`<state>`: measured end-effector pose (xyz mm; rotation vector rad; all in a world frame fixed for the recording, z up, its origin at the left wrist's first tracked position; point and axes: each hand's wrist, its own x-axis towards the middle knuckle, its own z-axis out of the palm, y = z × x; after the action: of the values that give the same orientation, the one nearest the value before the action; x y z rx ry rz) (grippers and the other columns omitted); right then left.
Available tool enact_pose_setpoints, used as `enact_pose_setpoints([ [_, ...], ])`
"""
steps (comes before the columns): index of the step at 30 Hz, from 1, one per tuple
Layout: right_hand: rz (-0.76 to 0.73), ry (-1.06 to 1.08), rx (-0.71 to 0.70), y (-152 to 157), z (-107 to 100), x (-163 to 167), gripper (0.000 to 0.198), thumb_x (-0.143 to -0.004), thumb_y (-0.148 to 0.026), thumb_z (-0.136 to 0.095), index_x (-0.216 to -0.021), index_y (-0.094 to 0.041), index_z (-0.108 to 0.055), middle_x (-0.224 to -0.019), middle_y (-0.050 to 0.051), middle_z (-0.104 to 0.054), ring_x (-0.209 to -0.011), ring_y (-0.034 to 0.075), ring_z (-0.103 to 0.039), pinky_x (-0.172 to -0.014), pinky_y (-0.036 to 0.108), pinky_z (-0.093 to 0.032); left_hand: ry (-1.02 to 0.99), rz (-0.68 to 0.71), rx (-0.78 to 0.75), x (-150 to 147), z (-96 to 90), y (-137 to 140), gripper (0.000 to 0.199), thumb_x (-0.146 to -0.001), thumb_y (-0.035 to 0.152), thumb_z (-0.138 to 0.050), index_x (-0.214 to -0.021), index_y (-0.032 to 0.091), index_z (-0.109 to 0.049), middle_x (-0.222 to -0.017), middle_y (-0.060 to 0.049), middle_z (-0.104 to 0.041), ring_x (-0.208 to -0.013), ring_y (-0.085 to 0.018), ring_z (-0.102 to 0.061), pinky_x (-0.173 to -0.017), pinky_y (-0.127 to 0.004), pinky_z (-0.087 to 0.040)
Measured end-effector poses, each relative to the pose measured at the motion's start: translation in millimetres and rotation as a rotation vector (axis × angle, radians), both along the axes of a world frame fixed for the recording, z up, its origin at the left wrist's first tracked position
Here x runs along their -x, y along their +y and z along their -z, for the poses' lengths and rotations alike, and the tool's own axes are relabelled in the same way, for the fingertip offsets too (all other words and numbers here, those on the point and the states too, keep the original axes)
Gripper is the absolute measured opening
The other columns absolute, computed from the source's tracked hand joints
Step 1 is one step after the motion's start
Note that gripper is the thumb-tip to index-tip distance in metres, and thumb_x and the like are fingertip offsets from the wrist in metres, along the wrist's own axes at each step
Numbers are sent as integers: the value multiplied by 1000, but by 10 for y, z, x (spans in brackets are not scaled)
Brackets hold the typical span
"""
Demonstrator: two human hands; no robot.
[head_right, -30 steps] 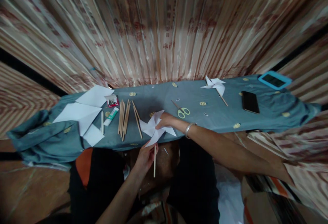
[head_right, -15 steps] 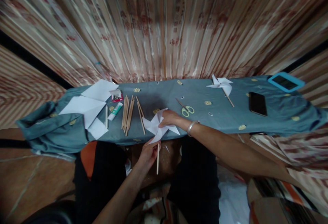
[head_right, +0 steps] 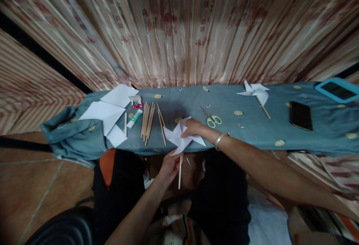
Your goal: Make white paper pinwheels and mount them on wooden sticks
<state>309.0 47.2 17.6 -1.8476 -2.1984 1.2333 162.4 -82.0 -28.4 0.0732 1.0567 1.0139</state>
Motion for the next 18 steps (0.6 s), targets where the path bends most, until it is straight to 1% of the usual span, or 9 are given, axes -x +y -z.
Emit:
enact_pose_setpoints([
  [3, -24, -60, 0, 8, -3, 4, 39, -54, -35, -87, -89, -23, -74, -89, 4, -75, -94, 27, -67, -74, 24, -46, -4, 1, 4, -1, 12, 1, 22, -52, -2, -76, -70, 10, -71, -55, 3, -59, -46, -4, -47, -47, -17, -34],
  [9, -16, -76, 13, 33, 7, -3, 38, -54, -37, -87, -87, -23, -74, -85, 4, -74, -93, 28, -67, -73, 25, -46, -33, 10, 8, 18, 21, -5, 22, -53, -2, -76, -70, 12, -71, -54, 2, -59, -49, -5, -50, -51, -17, -38],
  [12, -16, -54, 14, 51, 6, -5, 40, -52, -36, -88, -87, -23, -74, -87, 4, -74, -95, 28, -66, -75, 26, -46, -47, 21, 23, 48, 25, -23, 20, -56, -1, -75, -73, 10, -71, -56, 0, -62, -50, -6, -52, -53, -17, -41],
  [15, -27, -23, 20, 65, -6, -9, 40, -50, -35, -89, -86, -23, -74, -86, 3, -74, -93, 27, -66, -74, 25, -46, -67, 61, 26, 101, 19, -60, 19, -59, 1, -76, -76, 9, -72, -62, -4, -65, -55, -7, -56, -57, -17, -44],
  [18, -52, -24, 44, 72, -25, -8, 35, -51, -35, -88, -80, -22, -74, -82, 3, -74, -88, 26, -67, -72, 25, -46, -66, 125, 21, 165, 11, -110, 17, -59, 7, -81, -74, 9, -72, -64, -4, -67, -57, -7, -57, -58, -17, -44],
])
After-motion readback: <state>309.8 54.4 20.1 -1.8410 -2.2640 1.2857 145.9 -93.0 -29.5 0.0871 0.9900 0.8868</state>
